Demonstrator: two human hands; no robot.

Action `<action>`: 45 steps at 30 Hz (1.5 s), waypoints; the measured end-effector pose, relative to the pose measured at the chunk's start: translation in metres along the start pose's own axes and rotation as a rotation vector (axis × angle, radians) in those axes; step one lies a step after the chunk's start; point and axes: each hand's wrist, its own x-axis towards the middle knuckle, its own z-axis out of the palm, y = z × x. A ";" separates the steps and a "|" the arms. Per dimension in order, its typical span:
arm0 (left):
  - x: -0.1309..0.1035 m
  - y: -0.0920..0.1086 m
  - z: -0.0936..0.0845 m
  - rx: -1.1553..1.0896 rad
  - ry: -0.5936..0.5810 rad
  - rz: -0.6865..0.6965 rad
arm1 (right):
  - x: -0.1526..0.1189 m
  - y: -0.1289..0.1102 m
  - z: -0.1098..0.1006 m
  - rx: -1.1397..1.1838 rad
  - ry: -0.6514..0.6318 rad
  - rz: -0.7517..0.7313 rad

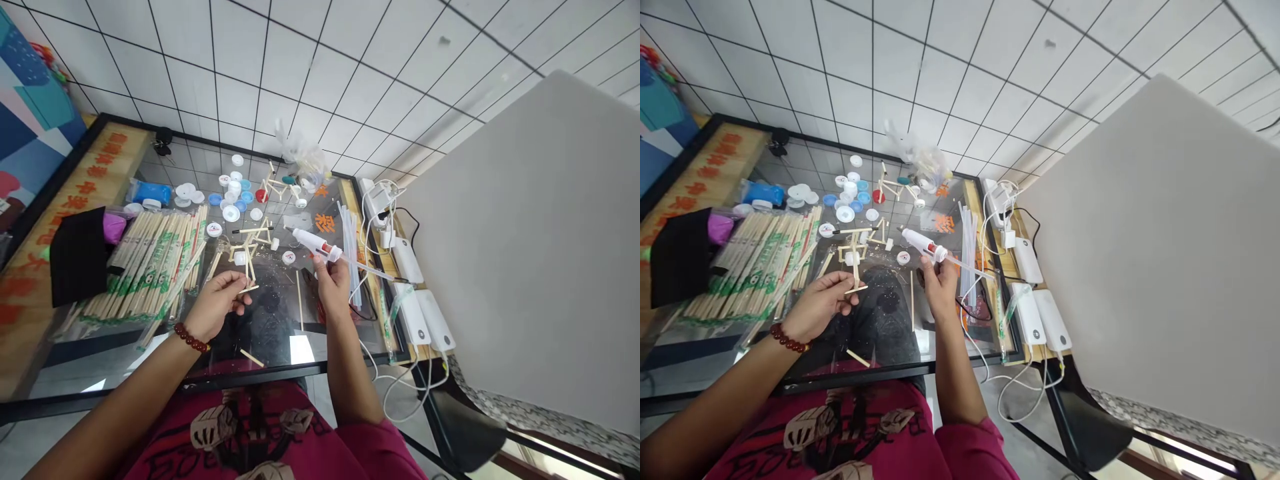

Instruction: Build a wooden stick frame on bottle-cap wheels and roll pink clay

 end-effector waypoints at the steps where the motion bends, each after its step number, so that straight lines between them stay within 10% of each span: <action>1: 0.000 0.000 0.000 0.021 0.008 0.009 | 0.006 0.001 0.001 0.008 0.025 0.018; 12: -0.004 0.003 -0.004 0.116 0.014 0.058 | 0.080 0.033 0.000 -0.074 0.129 0.053; 27: 0.000 -0.003 -0.006 0.150 -0.023 0.071 | 0.053 0.028 -0.023 -0.509 0.204 0.022; 35: 0.001 -0.002 -0.006 0.167 -0.032 0.079 | 0.077 0.038 -0.032 -0.383 0.010 0.160; 45: 0.002 -0.006 -0.008 0.174 -0.038 0.108 | 0.075 0.046 -0.037 -0.434 0.088 0.092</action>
